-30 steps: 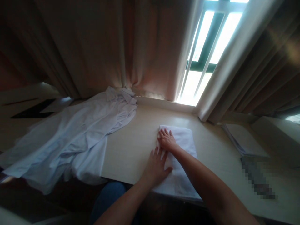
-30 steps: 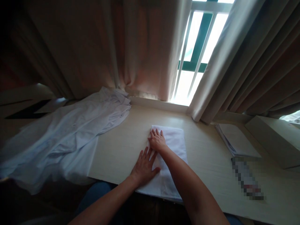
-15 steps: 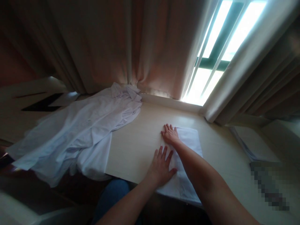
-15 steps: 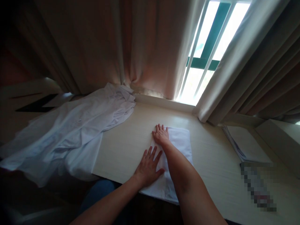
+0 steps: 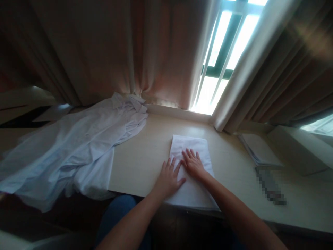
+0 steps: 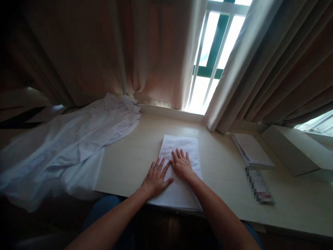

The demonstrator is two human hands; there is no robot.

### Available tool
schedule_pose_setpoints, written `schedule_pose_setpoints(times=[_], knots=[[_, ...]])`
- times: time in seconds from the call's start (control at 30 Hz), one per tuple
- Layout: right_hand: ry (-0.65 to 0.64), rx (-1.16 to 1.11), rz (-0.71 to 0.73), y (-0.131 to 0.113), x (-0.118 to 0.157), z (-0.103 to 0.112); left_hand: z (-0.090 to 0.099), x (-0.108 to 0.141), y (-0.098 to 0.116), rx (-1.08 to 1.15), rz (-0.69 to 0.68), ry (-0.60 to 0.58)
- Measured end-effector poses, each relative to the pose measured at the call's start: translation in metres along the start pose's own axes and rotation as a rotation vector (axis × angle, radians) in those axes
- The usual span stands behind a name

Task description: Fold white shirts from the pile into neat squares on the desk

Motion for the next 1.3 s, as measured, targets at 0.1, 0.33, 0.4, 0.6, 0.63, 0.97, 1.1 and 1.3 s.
schedule_pose_setpoints(times=[0.1,0.33,0.4,0.6,0.63,0.97,1.1,1.3], knots=[[0.002,0.011,-0.055,0.006,0.042,0.003,0.000,0.000,0.001,-0.025,-0.018,0.017],[0.031,0.056,-0.112,0.015,0.137,0.010,0.000,-0.001,0.002,-0.055,-0.020,0.008],[0.047,0.070,-0.142,0.018,0.158,0.010,0.000,-0.001,0.002,-0.058,-0.020,-0.003],[0.036,0.108,-0.184,0.021,0.183,0.012,0.000,-0.002,0.002,-0.058,-0.022,-0.019],[0.028,0.111,-0.181,0.019,0.181,0.015,0.000,-0.002,0.002,-0.058,-0.021,-0.021],[0.007,-0.079,0.005,-0.030,0.088,0.036,0.003,0.001,0.003,-0.051,-0.017,-0.036],[-0.074,-0.160,0.100,-0.054,0.038,0.016,0.008,-0.002,0.006,-0.043,-0.032,-0.052],[-0.086,-0.138,0.102,-0.054,-0.023,-0.009,0.014,-0.010,0.007,0.056,-0.023,-0.024]])
Point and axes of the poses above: each hand's wrist, its own x-axis away from the middle knuckle, its own z-axis out of the back of the hand, y = z × x, the point moved 1 cm from there along -x, towards the middle knuckle, and after that the axes turned 7 degrees about y, right-handed, at the moved point
